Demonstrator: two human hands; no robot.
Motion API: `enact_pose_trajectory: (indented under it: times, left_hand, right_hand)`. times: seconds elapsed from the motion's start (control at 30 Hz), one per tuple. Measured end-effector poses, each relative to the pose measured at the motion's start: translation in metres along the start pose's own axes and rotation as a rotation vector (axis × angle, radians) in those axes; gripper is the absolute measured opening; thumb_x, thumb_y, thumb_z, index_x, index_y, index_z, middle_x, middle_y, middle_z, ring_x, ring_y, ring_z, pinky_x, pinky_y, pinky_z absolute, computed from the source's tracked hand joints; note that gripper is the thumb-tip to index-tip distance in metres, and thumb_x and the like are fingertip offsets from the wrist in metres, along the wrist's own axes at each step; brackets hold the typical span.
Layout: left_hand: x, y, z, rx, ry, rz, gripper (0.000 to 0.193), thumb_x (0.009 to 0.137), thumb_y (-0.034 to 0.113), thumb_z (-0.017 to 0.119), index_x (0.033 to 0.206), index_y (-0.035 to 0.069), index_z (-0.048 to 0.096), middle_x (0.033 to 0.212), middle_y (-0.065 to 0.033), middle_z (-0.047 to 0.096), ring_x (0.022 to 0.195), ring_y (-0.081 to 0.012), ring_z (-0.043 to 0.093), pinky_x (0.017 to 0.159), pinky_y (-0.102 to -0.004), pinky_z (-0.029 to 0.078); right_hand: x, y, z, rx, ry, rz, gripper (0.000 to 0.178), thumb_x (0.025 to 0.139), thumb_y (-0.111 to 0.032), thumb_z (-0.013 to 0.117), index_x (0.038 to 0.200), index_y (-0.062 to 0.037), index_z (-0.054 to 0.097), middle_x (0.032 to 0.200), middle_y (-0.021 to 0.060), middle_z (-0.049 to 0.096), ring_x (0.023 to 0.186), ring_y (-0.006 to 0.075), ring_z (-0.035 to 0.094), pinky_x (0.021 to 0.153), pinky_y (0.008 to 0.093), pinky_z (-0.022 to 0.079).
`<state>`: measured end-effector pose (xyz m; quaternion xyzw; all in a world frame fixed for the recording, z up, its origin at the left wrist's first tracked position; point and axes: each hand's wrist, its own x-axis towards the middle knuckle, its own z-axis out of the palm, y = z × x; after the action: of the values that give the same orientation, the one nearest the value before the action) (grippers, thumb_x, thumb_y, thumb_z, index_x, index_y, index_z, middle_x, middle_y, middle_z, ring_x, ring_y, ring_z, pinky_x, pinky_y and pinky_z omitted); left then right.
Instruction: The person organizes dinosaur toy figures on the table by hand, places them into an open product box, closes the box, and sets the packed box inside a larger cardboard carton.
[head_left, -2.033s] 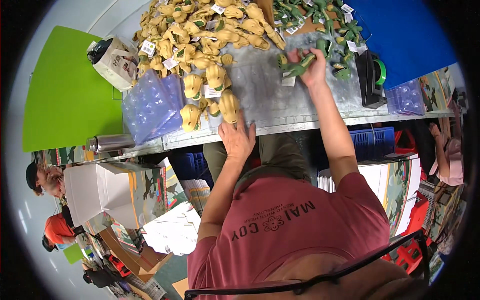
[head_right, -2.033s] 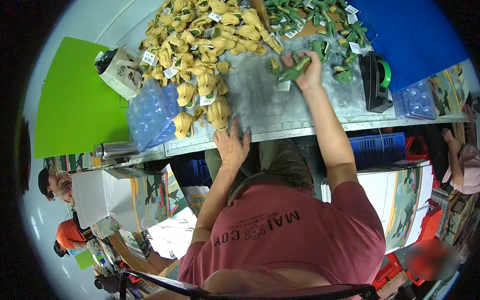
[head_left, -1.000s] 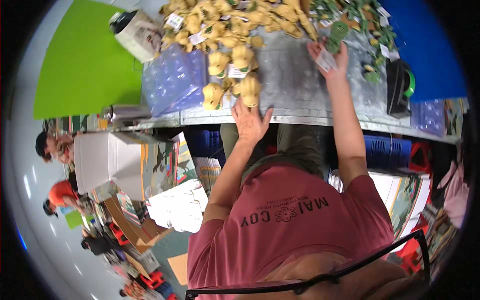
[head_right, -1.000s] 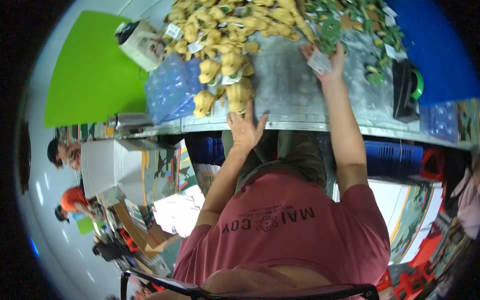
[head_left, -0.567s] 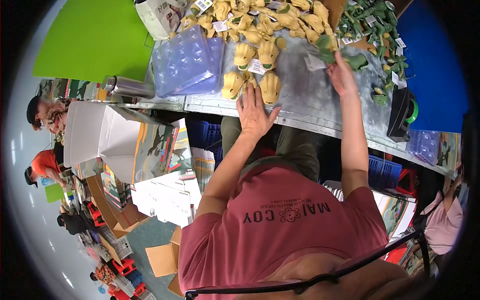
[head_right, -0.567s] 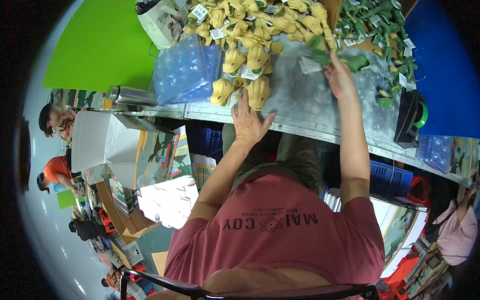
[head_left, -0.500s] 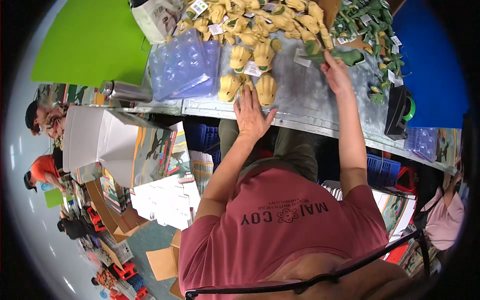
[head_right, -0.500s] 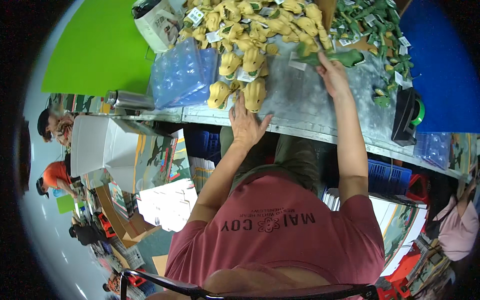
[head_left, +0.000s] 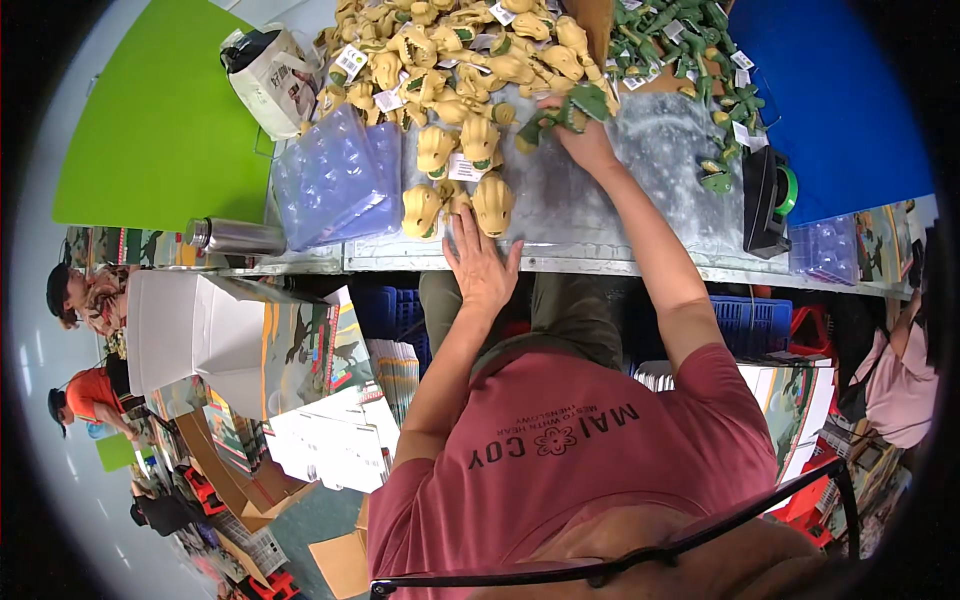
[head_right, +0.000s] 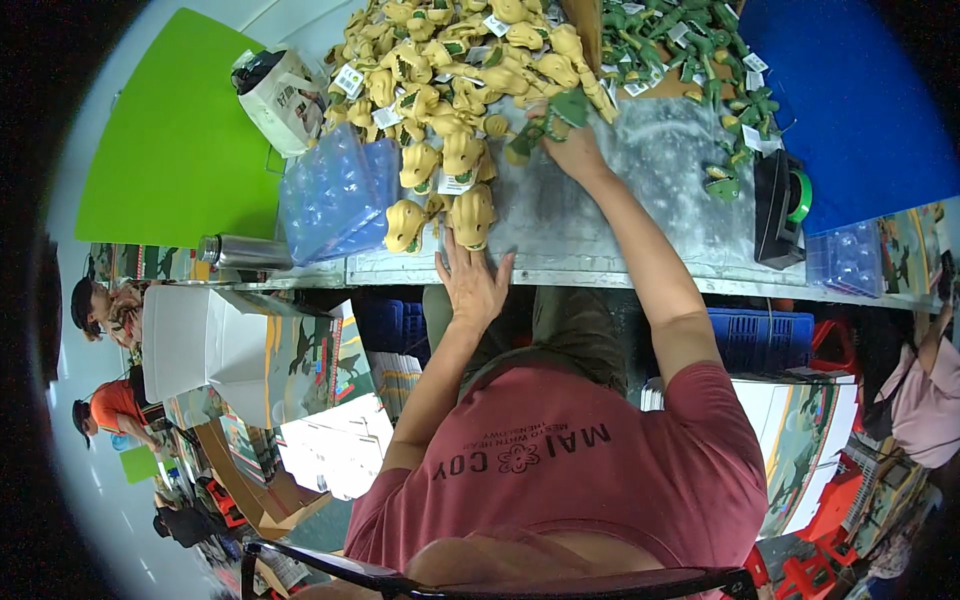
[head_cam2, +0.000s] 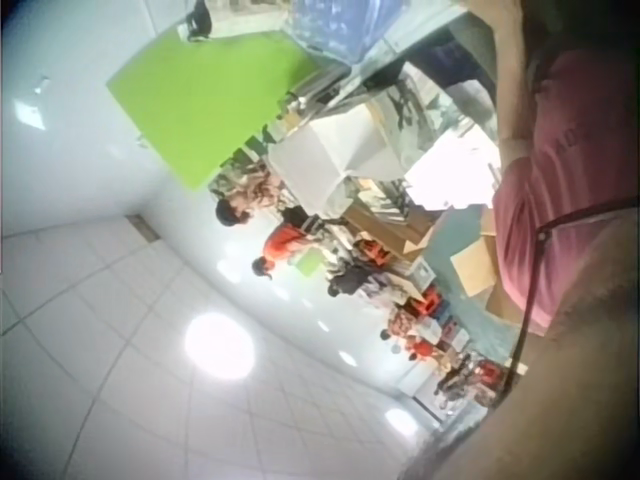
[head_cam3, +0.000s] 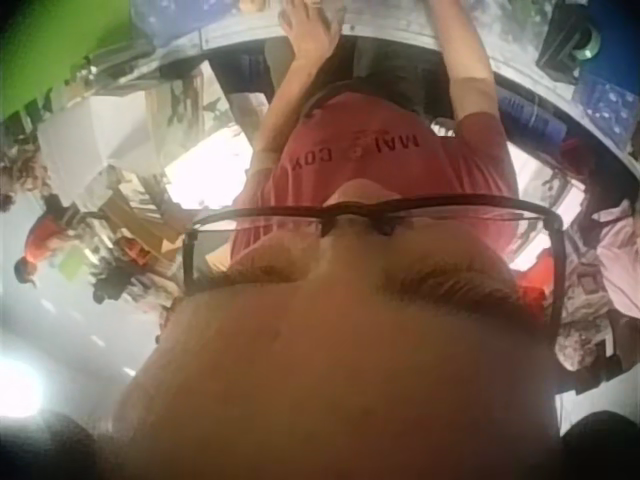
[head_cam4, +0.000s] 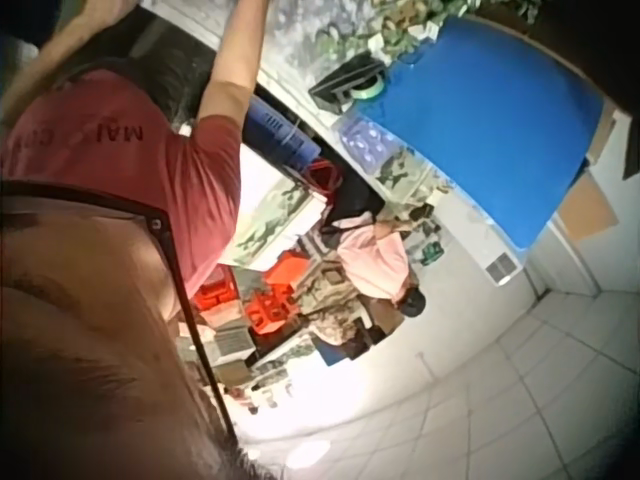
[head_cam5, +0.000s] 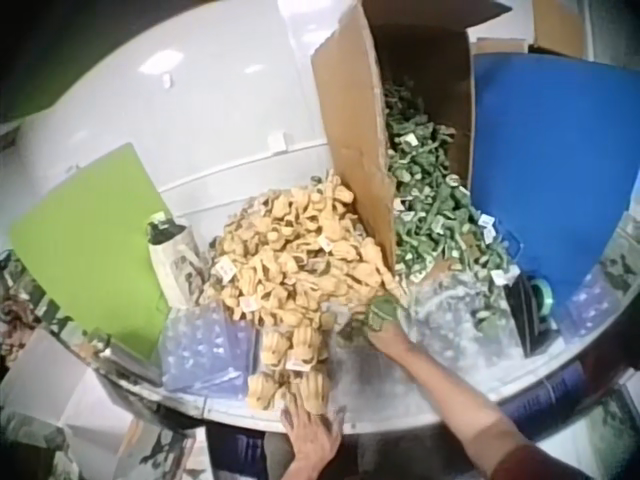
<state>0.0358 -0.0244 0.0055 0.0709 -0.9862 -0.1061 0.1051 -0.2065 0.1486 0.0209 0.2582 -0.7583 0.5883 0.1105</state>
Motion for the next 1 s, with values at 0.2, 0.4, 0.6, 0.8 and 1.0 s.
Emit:
enact_pose_trajectory:
  times: [0.2,0.4,0.6,0.8,1.0]
  left_hand:
    - [-0.019,0.020,-0.006,-0.091,-0.058,0.053,0.081,0.092,0.043,0.064,0.149,-0.008,0.036,0.159,-0.0237,0.029,0.148,-0.0415,0.025,0.117,-0.0612,0.018]
    - [0.003,0.040,0.001,-0.313,0.011,0.305,0.077,0.087,0.028,0.072,0.145,-0.010,0.039,0.148,-0.0279,0.041,0.140,-0.0448,0.036,0.116,-0.0533,0.030]
    - [0.037,0.045,0.021,-0.213,0.005,0.269,0.077,0.091,0.034,0.067,0.143,-0.014,0.037,0.150,-0.0309,0.037,0.141,-0.0462,0.034,0.118,-0.0486,0.029]
    - [0.042,0.050,0.028,-0.132,0.013,0.261,0.077,0.093,0.038,0.062,0.144,-0.014,0.037,0.151,-0.0315,0.037,0.142,-0.0465,0.032,0.119,-0.0478,0.027]
    - [0.041,0.053,0.030,-0.104,-0.015,0.235,0.078,0.094,0.040,0.060,0.145,-0.013,0.034,0.150,-0.0319,0.037,0.140,-0.0487,0.033,0.118,-0.0505,0.027]
  right_hand:
    - [0.003,-0.006,0.013,-0.158,-0.185,-0.097,0.027,0.089,-0.004,0.068,0.115,-0.0079,0.066,0.114,0.0090,0.068,0.105,0.0239,0.066,0.091,0.0336,0.052]
    - [-0.002,0.001,0.020,-0.280,-0.226,-0.217,0.038,0.088,-0.014,0.066,0.125,-0.0092,0.061,0.115,0.0189,0.068,0.109,0.0370,0.065,0.091,0.0429,0.052]
    - [0.006,-0.029,0.020,-0.260,-0.365,0.017,0.047,0.087,-0.013,0.066,0.132,-0.0090,0.054,0.108,0.0220,0.070,0.106,0.0421,0.065,0.090,0.0444,0.052]
    - [-0.007,-0.019,0.005,-0.183,-0.441,-0.083,0.043,0.088,-0.018,0.070,0.128,-0.0073,0.057,0.124,0.0095,0.064,0.117,0.0297,0.061,0.097,0.0375,0.051]
    - [-0.007,-0.019,0.005,-0.231,-0.452,-0.167,0.031,0.086,-0.016,0.069,0.116,-0.0099,0.064,0.129,0.0073,0.060,0.120,0.0302,0.059,0.096,0.0371,0.051]
